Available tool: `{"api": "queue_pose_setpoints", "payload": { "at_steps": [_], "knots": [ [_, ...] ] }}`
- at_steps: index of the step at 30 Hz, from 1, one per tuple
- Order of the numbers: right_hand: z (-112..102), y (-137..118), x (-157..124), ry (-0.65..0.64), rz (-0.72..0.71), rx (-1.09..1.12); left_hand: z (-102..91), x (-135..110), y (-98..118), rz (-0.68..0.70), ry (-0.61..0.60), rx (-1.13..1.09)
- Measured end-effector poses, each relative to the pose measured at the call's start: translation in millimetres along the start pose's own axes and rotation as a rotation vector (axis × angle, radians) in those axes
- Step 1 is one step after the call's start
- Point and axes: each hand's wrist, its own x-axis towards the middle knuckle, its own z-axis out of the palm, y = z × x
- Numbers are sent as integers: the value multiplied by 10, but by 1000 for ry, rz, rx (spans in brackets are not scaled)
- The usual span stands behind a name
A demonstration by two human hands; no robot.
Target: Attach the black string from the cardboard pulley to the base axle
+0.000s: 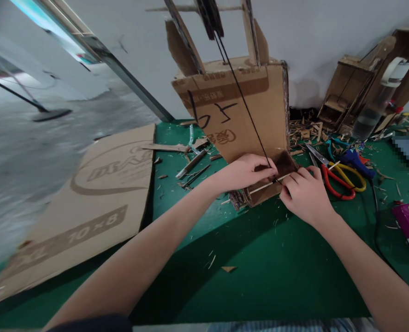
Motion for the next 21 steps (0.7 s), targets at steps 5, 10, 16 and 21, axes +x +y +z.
{"api": "queue_pose_setpoints", "payload": {
  "at_steps": [5, 10, 16, 21],
  "knots": [
    [-11, -25, -14, -96, -77, 2, -9, -14, -24, -102, 6, -99],
    [-33, -70, -10, -141, -90, 104, -31, -33, -7, -112, 17, -30],
    [-34, -90, -19, -93, -29, 273, -37, -29, 1, -72, 28, 66],
    [-2, -104, -31, -199, 7, 471, 3, -15, 27, -100, 90, 75]
  ]
}}
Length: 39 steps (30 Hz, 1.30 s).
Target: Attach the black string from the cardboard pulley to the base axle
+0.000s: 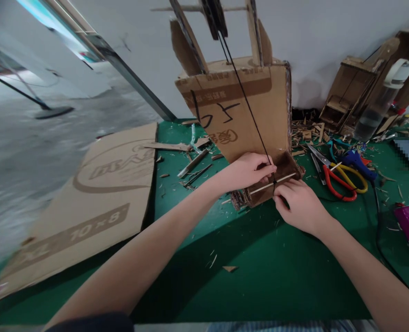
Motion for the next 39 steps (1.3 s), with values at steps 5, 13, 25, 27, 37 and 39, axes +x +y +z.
{"api": "queue_pose_setpoints", "payload": {
  "at_steps": [5, 13, 25, 27, 37, 39],
  "knots": [
    [-11, 28, 0, -134, 5, -2, 63, 19, -3, -7, 64, 20],
    [-32, 46, 6, -269, -128, -267, 78, 54, 0, 10, 67, 99],
    [-45, 5, -11, -176, -58, -390, -25, -6, 44, -27, -22, 58],
    [-76, 10, -10, -162, -29, -424, -37, -15, 36, -19, -74, 39],
    [-11, -12, -2, -196, 108, -524, -68, -9, 19, 45, -295, 86],
    [7, -37, 6, -221, 100, -514, -66, -2, 3, 47, -289, 87]
  ]
}}
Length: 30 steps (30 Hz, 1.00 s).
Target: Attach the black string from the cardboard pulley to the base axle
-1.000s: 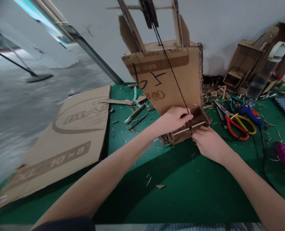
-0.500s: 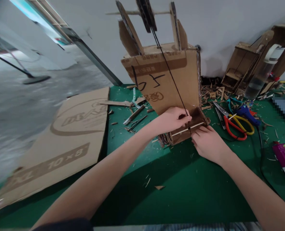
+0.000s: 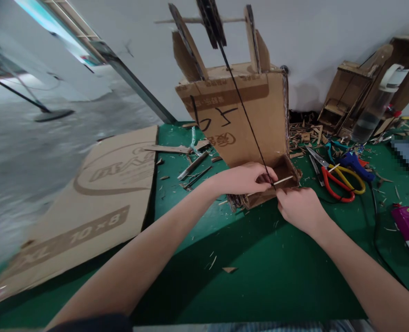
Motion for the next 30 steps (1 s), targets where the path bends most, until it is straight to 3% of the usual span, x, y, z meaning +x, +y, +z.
{"api": "queue_pose_setpoints", "payload": {
  "at_steps": [7, 15, 20, 25, 30],
  "knots": [
    [-21, -30, -7, -35, -16, 5, 0, -1, -12, 24, 45, 29],
    [36, -10, 19, -15, 101, -32, -20, 2, 34, -12, 34, -74],
    [17, -13, -17, 87, 109, -32, -3, 18, -2, 70, 42, 3],
    [32, 29, -61, 271, 52, 22, 37, 30, -53, 64, 88, -11],
    [61, 44, -79, 187, -68, 98, 61, 44, -54, 3, 159, 30]
  ]
}}
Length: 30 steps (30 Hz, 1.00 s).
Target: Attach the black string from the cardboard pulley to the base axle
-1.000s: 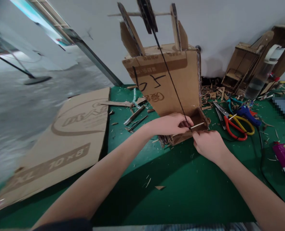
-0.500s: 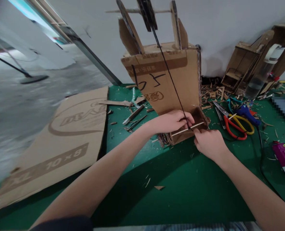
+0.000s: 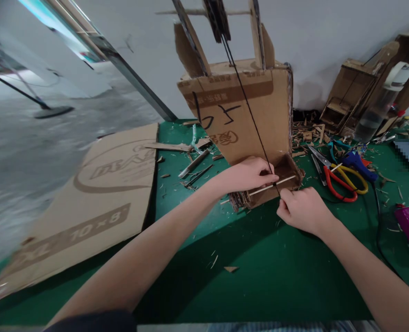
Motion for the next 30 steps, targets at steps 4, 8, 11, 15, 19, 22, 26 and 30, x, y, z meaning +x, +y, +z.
{"api": "queue_pose_setpoints", "payload": {
  "at_steps": [4, 8, 11, 15, 19, 22, 26, 30],
  "knots": [
    [-1, -8, -5, -73, -26, 6, 37, 23, 42, -4, 27, 33],
    [-30, -17, 10, -167, -40, -9, 70, 43, 74, -18, 51, 57],
    [-54, -21, 24, -233, -36, -30, 70, 42, 75, -22, 42, 48],
    [-48, -28, 47, -331, 98, -80, 59, 29, 63, -20, 55, 36],
    [-14, -47, 89, -350, 279, -108, 40, 11, 65, -49, 6, -4],
    [0, -70, 122, -354, 322, -122, 12, -2, 83, -50, -85, -61],
    [7, -96, 150, -371, 356, -124, -33, -14, 128, -54, -182, -52],
    [17, -98, 181, -351, 424, -122, -46, -5, 162, -105, -233, -89]
  ]
}}
